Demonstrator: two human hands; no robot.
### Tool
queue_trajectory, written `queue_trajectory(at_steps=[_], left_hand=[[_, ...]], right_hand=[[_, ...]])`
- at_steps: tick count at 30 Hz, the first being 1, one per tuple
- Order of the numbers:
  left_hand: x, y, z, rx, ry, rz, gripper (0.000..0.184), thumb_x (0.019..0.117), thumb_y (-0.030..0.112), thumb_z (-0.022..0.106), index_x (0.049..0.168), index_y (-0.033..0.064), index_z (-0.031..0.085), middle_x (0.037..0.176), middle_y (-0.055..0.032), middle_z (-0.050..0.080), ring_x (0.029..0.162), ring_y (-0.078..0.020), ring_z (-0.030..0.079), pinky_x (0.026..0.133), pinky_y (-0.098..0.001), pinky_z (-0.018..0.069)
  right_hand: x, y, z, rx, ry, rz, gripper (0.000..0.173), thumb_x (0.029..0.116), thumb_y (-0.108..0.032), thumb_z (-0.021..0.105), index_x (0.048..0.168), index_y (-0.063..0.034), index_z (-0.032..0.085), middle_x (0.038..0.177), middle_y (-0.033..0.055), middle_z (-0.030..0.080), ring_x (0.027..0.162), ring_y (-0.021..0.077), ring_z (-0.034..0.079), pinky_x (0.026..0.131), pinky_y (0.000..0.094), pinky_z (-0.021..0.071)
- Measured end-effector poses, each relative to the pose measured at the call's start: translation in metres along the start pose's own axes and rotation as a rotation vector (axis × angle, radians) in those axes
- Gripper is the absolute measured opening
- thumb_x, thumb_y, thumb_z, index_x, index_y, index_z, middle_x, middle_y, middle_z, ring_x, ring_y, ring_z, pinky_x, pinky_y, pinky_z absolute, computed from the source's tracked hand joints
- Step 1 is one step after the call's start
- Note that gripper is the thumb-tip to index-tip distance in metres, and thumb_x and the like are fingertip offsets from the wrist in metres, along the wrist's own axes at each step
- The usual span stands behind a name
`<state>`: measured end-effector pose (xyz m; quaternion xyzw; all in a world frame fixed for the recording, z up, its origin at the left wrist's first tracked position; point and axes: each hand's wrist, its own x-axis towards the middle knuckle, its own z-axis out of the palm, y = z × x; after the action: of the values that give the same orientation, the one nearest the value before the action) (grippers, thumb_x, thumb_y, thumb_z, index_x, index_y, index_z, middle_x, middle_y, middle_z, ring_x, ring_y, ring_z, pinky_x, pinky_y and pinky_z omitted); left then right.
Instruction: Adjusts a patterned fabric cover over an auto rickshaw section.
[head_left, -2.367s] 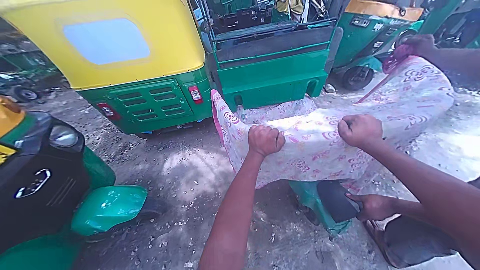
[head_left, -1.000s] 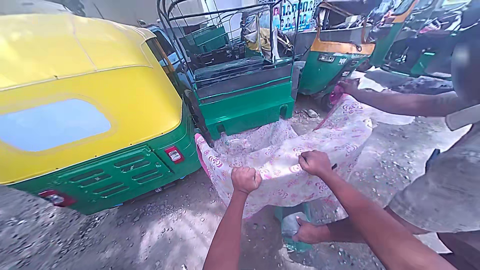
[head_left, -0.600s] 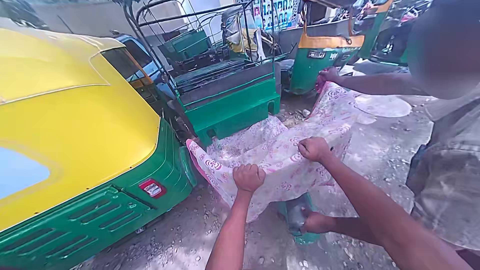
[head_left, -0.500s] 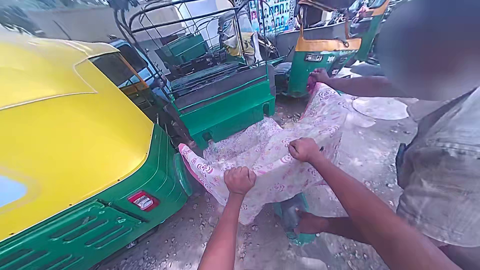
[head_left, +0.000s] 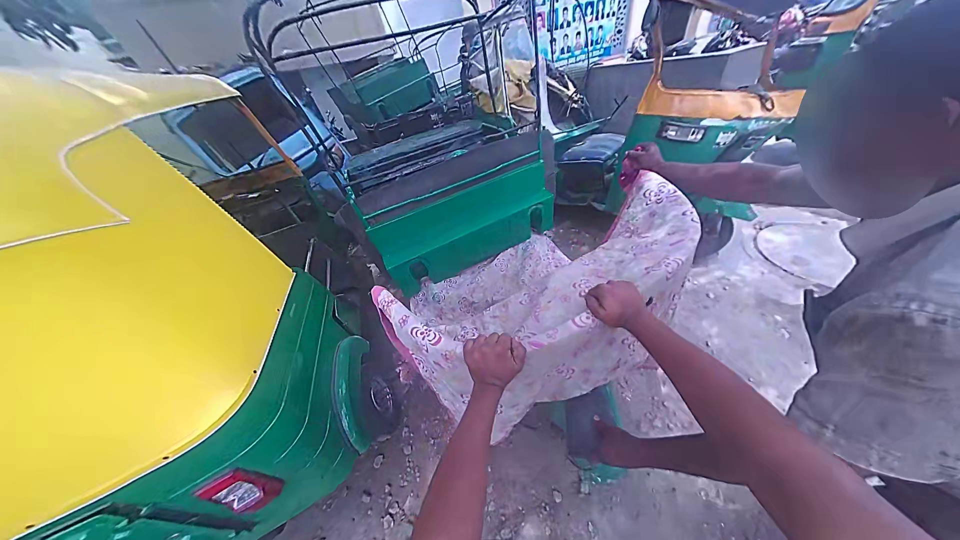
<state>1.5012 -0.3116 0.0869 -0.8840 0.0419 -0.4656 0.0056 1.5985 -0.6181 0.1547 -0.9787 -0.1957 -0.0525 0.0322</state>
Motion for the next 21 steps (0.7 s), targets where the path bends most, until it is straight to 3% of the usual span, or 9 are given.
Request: queue_trajectory(at_steps=[6,13,17,21], left_hand=[[0.06,-0.008,0.076,-0.037,-0.009,-0.033,0.046,0.0922,0.046,0.043,0.056,0.0201,0.053,0.053,0.0035,0.053,0.053,-0.0157,0.056,0.059,-0.0383,0.0447],[0.115,-0.018,0.154,-0.014,-0.079,-0.066,0.044,0.0915,0.047,0.044,0.057,0.022,0.056,0.054,0.0053,0.054,0.054,-0.0144,0.056,0.062,-0.0386,0.0452],[0.145,-0.03,0.186,-0.021,-0.121,-0.064,0.045,0.0921,0.047,0.043,0.057,0.0215,0.056,0.054,0.005,0.055,0.055,-0.0145,0.057,0.062,-0.0381,0.0462],[0.164,-0.039,0.206,0.0,-0.185,-0.075,0.045,0.0916,0.047,0.043,0.057,0.0213,0.056,0.055,0.005,0.056,0.055,-0.0144,0.058,0.061,-0.038,0.0462]], right_hand=[[0.101,0.037,0.004,-0.023,-0.04,0.004,0.057,0.0991,-0.046,0.025,0.078,-0.0074,0.062,0.084,0.0168,0.071,0.09,0.0387,0.071,0.071,0.0624,0.0503],[0.202,0.071,0.015,-0.043,-0.055,-0.023,0.057,0.0992,-0.047,0.025,0.076,-0.0105,0.062,0.08,0.0133,0.071,0.086,0.0352,0.072,0.074,0.0593,0.0515],[0.249,0.083,0.01,-0.063,-0.077,-0.023,0.056,0.0989,-0.048,0.026,0.074,-0.0114,0.06,0.076,0.0123,0.07,0.082,0.034,0.072,0.069,0.0581,0.0516],[0.285,0.089,0.01,-0.055,-0.149,-0.024,0.056,0.0986,-0.049,0.027,0.076,-0.0122,0.062,0.079,0.0111,0.071,0.085,0.0325,0.072,0.071,0.0572,0.0518]])
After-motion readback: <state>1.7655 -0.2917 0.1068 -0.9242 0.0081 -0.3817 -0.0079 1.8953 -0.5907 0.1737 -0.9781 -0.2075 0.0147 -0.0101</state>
